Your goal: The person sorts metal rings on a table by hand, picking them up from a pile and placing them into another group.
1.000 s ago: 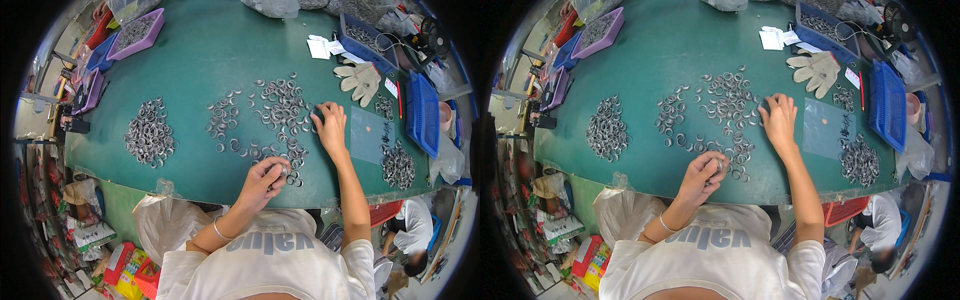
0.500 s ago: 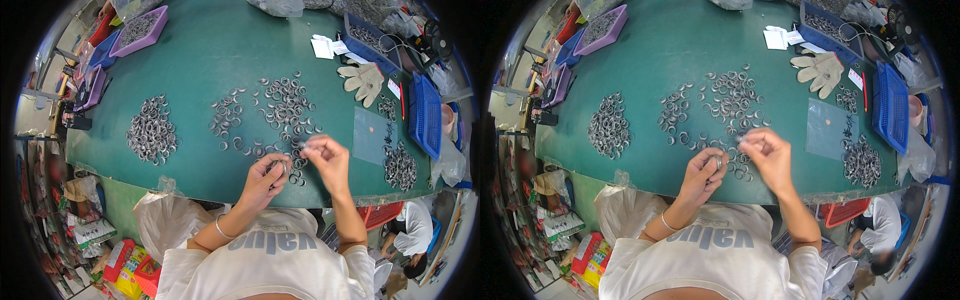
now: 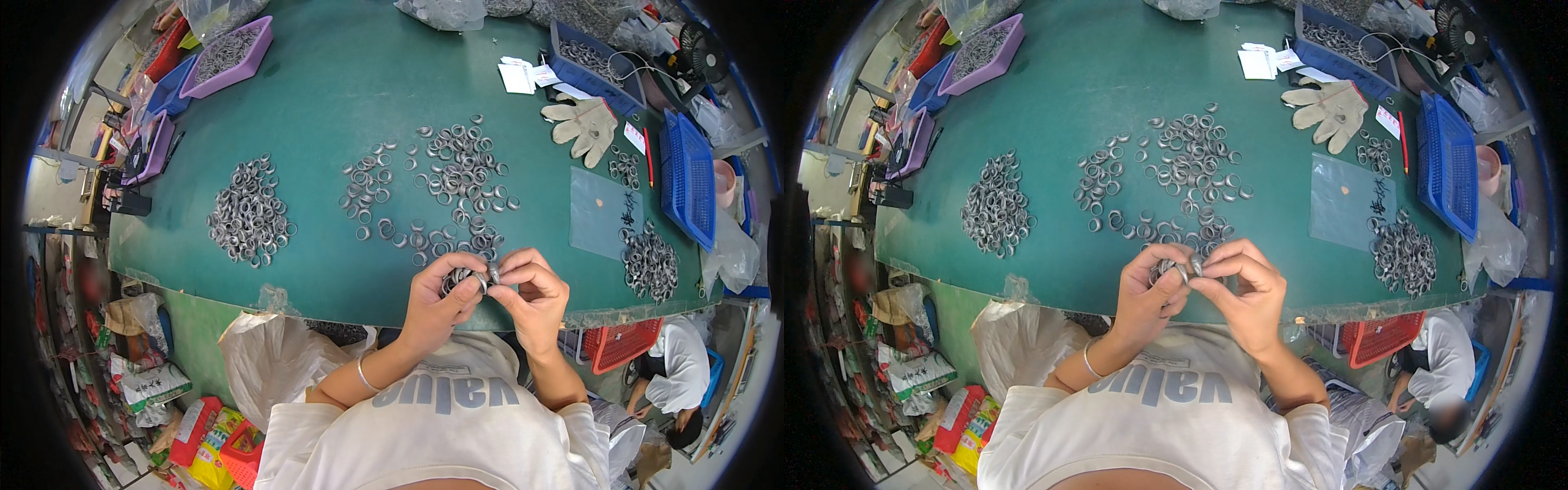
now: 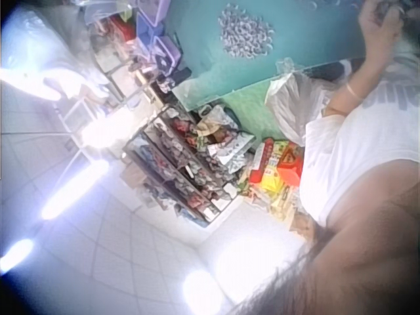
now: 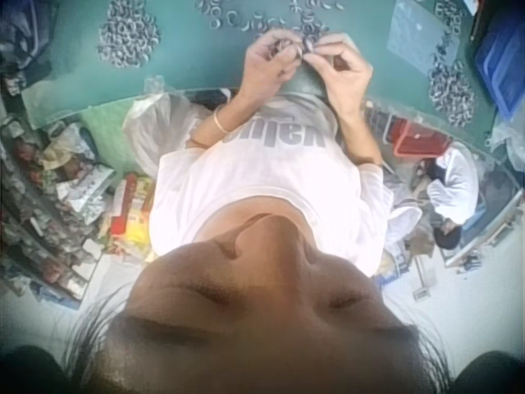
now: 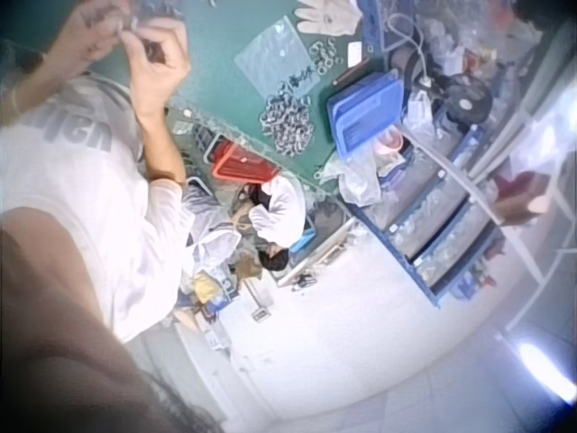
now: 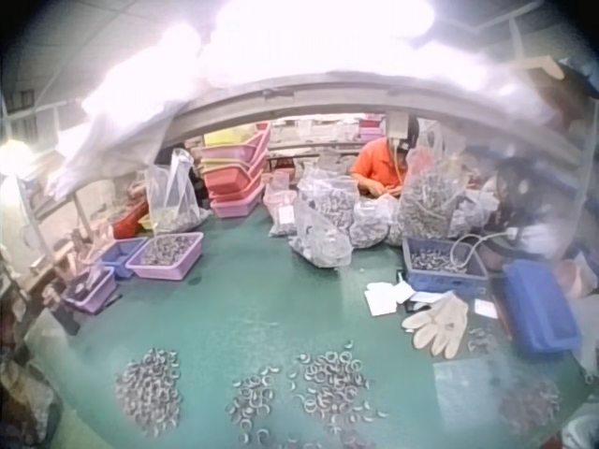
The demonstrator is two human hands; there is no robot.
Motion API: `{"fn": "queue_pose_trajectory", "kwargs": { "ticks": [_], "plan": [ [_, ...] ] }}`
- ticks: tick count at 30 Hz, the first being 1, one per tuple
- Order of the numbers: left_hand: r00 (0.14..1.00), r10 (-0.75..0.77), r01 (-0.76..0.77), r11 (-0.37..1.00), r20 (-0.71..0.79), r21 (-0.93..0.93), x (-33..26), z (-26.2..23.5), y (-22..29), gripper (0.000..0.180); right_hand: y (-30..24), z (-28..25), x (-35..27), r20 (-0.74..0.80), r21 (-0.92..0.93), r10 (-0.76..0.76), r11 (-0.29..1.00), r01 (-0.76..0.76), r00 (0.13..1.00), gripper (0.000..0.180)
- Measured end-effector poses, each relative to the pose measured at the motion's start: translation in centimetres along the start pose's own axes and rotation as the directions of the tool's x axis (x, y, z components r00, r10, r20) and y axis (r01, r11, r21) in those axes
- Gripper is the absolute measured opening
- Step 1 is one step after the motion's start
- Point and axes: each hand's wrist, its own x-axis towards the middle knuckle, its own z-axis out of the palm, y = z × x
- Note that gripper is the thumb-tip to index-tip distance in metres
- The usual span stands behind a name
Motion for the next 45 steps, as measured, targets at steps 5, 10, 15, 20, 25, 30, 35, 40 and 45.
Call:
{"fn": "queue_pose_trajectory", "kwargs": {
  "ticks": [5, 10, 15, 20, 25, 30, 35, 40, 45],
  "plan": [
    [0.999, 0.045, -0.045, 0.999, 0.025, 0.016, -0.3, 0.3, 0.1, 0.017, -0.4, 0.2, -0.6, -0.009, 0.001, 0.008, 1.0, -0.008, 1.0, 0.017],
    [0.992, 0.091, -0.095, 0.994, 0.084, 0.047, -0.2, -0.3, 0.0, 0.015, -0.8, 0.2, -0.7, 0.014, -0.05, -0.02, 0.999, 0.021, 1.0, 0.015],
    [0.974, 0.169, -0.195, 0.963, 0.151, 0.185, 0.0, -0.5, 0.7, 0.014, -1.4, 0.0, -0.9, 0.055, -0.072, -0.001, 0.997, 0.005, 0.998, 0.014],
    [0.921, 0.305, -0.378, 0.852, 0.244, 0.361, 0.7, -0.5, 1.1, 0.013, -1.8, 0.3, -1.1, 0.081, -0.015, -0.008, 1.0, 0.009, 0.997, 0.018],
    [0.887, 0.34, -0.445, 0.81, 0.313, 0.382, 1.0, -0.5, 1.5, 0.012, -2.1, 0.3, -1.2, 0.103, -0.003, 0.013, 1.0, -0.013, 0.995, 0.02],
    [0.854, 0.378, -0.499, 0.789, 0.358, 0.359, 1.3, -0.5, 1.6, 0.014, -2.3, 0.4, -1.4, 0.092, -0.017, -0.005, 1.0, 0.007, 0.996, 0.019],
    [0.842, 0.395, -0.514, 0.793, 0.367, 0.325, 1.4, -0.3, 1.6, 0.019, -2.6, 0.5, -1.5, 0.079, -0.05, -0.03, 0.998, 0.034, 0.996, 0.019],
    [0.846, 0.386, -0.508, 0.793, 0.367, 0.336, 1.4, -0.3, 1.7, 0.021, -2.6, 0.6, -1.5, 0.072, -0.053, -0.036, 0.998, 0.04, 0.997, 0.019],
    [0.859, 0.374, -0.489, 0.8, 0.349, 0.347, 1.3, -0.3, 1.7, 0.021, -2.6, 0.7, -1.6, 0.073, -0.049, -0.038, 0.998, 0.042, 0.997, 0.019]
  ]
}}
